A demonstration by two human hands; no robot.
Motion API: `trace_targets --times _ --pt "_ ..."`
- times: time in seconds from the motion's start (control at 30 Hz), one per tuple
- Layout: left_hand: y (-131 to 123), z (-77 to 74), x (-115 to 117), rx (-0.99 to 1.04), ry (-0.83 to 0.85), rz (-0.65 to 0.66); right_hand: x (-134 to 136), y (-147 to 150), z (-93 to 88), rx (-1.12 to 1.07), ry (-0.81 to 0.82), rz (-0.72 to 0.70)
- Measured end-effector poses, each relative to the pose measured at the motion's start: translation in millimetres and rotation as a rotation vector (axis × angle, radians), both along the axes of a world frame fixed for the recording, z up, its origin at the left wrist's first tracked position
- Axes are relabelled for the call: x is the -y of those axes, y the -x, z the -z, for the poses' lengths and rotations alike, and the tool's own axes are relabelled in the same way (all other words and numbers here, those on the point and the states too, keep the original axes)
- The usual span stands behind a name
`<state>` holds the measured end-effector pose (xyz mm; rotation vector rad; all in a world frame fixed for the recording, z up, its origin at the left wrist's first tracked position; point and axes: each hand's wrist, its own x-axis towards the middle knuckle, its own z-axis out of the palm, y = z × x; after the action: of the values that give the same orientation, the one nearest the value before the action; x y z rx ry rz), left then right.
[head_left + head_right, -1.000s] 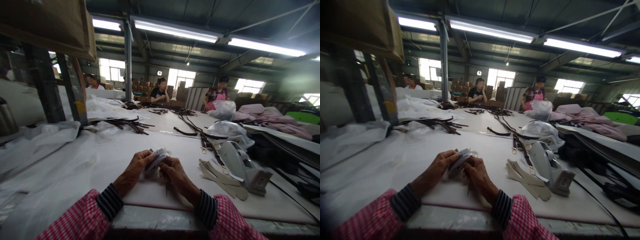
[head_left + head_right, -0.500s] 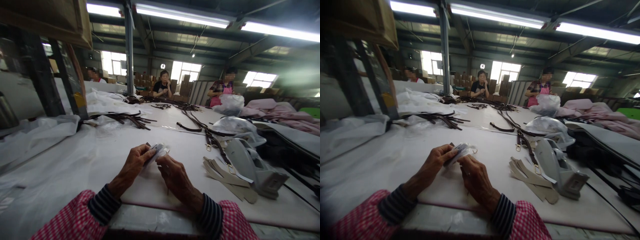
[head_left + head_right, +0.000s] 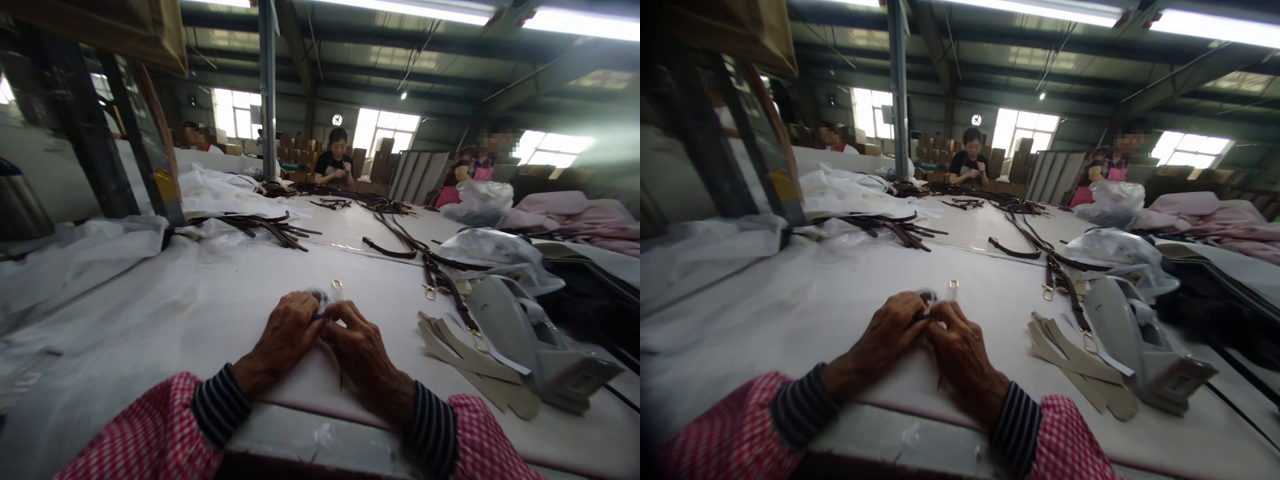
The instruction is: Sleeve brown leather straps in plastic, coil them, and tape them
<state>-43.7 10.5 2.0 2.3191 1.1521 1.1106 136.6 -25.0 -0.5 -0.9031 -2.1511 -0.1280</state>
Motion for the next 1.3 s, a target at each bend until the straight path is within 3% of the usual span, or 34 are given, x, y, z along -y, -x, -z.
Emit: trace_targets --times 0.13,0.5,0.77,1.03,1.3 --pt "2 3.1 -2 -0.051 0.020 0.051 -1 -3 8.3 -0.047 0.110 -0.052" --pt "3 -6.6 2 -0.077 0.054 0.143 -2 -3 9.2 -0.027 0.066 -0.021" --pt "4 -10.3 3 0.066 0.166 0.092 -14 -8 -17.0 -0.017 0.385 -0.014" --pt "3 -5.2 -4 0.160 0.247 0.078 -36 -5 -32.9 -0.435 0.937 -0.118" --pt "1 -7.4 -8 0.250 0.222 0.048 -48 -2 -31.0 -0.417 0.974 -0.078"
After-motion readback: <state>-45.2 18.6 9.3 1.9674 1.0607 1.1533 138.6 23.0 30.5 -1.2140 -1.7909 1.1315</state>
